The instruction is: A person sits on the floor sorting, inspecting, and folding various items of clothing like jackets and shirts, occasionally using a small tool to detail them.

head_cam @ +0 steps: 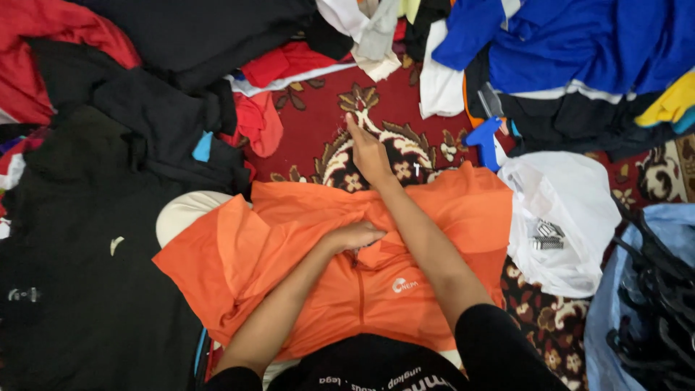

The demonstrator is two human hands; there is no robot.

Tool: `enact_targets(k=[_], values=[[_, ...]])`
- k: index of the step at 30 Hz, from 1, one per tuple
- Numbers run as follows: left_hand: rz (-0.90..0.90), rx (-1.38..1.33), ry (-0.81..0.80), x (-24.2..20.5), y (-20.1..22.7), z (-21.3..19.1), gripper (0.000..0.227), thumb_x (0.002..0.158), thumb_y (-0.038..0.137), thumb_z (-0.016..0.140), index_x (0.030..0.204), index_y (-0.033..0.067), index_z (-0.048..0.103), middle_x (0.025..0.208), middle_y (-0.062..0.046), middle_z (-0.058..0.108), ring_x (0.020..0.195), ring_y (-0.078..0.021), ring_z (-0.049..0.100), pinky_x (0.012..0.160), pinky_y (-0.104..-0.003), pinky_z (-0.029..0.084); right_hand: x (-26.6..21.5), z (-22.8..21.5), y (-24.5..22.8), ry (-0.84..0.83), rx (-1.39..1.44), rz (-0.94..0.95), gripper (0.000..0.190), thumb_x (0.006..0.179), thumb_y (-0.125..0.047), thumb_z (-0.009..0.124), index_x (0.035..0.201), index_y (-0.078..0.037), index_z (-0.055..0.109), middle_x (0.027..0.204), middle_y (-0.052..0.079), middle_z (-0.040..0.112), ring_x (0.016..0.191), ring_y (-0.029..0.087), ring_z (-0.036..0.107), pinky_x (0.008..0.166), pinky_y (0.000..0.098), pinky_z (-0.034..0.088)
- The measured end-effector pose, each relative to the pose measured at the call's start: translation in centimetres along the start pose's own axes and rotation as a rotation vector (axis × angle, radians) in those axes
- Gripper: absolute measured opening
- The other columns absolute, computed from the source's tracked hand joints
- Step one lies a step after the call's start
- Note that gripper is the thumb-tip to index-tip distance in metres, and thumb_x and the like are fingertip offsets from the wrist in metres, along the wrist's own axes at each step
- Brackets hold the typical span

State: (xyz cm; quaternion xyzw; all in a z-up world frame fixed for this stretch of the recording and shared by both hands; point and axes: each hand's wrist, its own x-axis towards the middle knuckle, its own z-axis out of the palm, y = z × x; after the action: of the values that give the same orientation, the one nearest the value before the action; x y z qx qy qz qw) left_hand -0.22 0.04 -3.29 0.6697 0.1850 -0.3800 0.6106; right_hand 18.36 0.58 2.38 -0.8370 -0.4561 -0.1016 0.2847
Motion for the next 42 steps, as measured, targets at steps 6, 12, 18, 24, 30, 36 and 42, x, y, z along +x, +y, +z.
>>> enact_targets(k=[6, 12, 18, 24, 30, 36, 42], values=[[0.011, -0.038, -0.003, -0.1, 0.2, -0.5, 0.047, 0.09, 0.048, 0.062, 0.089, 0.0032, 0.076, 0.076, -0.012, 0.067, 0.057, -0.02, 0.062, 0.043, -0.028, 0.052, -0.1, 0.1, 1.7, 0.198, 0.113, 0.078, 0.024, 0.09, -0.025, 0.079, 0.114, -0.025, 0.076, 0.097, -0.005, 0.077, 0.094, 0.016, 0.074, 0.084, 0.0279, 0.059], [0.053, -0.039, -0.026, -0.8, 1.1, 0.0, 0.045, 0.087, 0.049, 0.064, 0.076, 0.0064, 0.074, 0.062, -0.009, 0.064, 0.046, -0.0183, 0.061, 0.039, -0.026, 0.052, -0.7, -2.9, -2.8, 0.148, 0.022, 0.515, 0.073, 0.097, -0.015, 0.07, 0.157, 0.003, 0.033, 0.159, 0.035, 0.032, 0.15, 0.052, 0.023, 0.125, 0.0568, 0.02], [0.049, 0.023, -0.021, -5.9, 5.7, -0.2, 0.034, 0.082, 0.037, 0.063, 0.07, 0.0058, 0.068, 0.059, -0.01, 0.062, 0.043, -0.0175, 0.061, 0.039, -0.026, 0.051, -1.4, -0.1, -5.6, -0.257, 0.031, 0.606, 0.087, 0.108, -0.045, 0.051, 0.16, 0.008, 0.006, 0.166, 0.037, 0.002, 0.156, 0.049, 0.0, 0.127, 0.0583, -0.002], [0.049, 0.015, 0.002, -4.1, 4.5, 0.1, 0.038, 0.083, 0.041, 0.061, 0.069, 0.0066, 0.068, 0.054, -0.009, 0.059, 0.041, -0.0182, 0.061, 0.037, -0.027, 0.049, -1.2, 1.4, -2.6, -0.286, 0.158, 0.145, 0.081, 0.11, -0.038, 0.049, 0.163, 0.002, 0.003, 0.17, 0.027, 0.005, 0.158, 0.042, 0.005, 0.129, 0.0531, 0.003], [0.014, 0.036, -0.031, -5.5, 5.5, -0.3, 0.035, 0.083, 0.041, 0.061, 0.069, 0.0094, 0.069, 0.051, -0.008, 0.058, 0.041, -0.0173, 0.061, 0.037, -0.025, 0.046, -1.0, 0.2, -2.8, -0.036, -0.08, 0.392, 0.08, 0.106, -0.027, 0.058, 0.162, 0.005, 0.012, 0.167, 0.031, 0.014, 0.156, 0.046, 0.013, 0.124, 0.0638, 0.015], [0.03, -0.001, -0.04, -5.5, 5.6, -0.6, 0.038, 0.085, 0.039, 0.061, 0.07, 0.0055, 0.069, 0.06, -0.011, 0.063, 0.043, -0.0187, 0.064, 0.038, -0.026, 0.051, -1.3, 1.3, -1.9, -0.145, 0.12, 0.189, 0.071, 0.11, -0.029, 0.049, 0.163, 0.002, 0.012, 0.167, 0.027, 0.02, 0.156, 0.041, 0.021, 0.127, 0.0572, 0.011], [0.035, -0.009, -0.021, -5.1, 5.2, -0.1, 0.033, 0.084, 0.035, 0.062, 0.074, 0.0046, 0.07, 0.063, -0.011, 0.063, 0.046, -0.0176, 0.065, 0.04, -0.025, 0.052, -0.6, -0.4, -2.9, 0.079, 0.04, 0.131, 0.063, 0.107, -0.02, 0.056, 0.162, -0.007, 0.029, 0.162, 0.018, 0.039, 0.151, 0.033, 0.036, 0.126, 0.0477, 0.022]])
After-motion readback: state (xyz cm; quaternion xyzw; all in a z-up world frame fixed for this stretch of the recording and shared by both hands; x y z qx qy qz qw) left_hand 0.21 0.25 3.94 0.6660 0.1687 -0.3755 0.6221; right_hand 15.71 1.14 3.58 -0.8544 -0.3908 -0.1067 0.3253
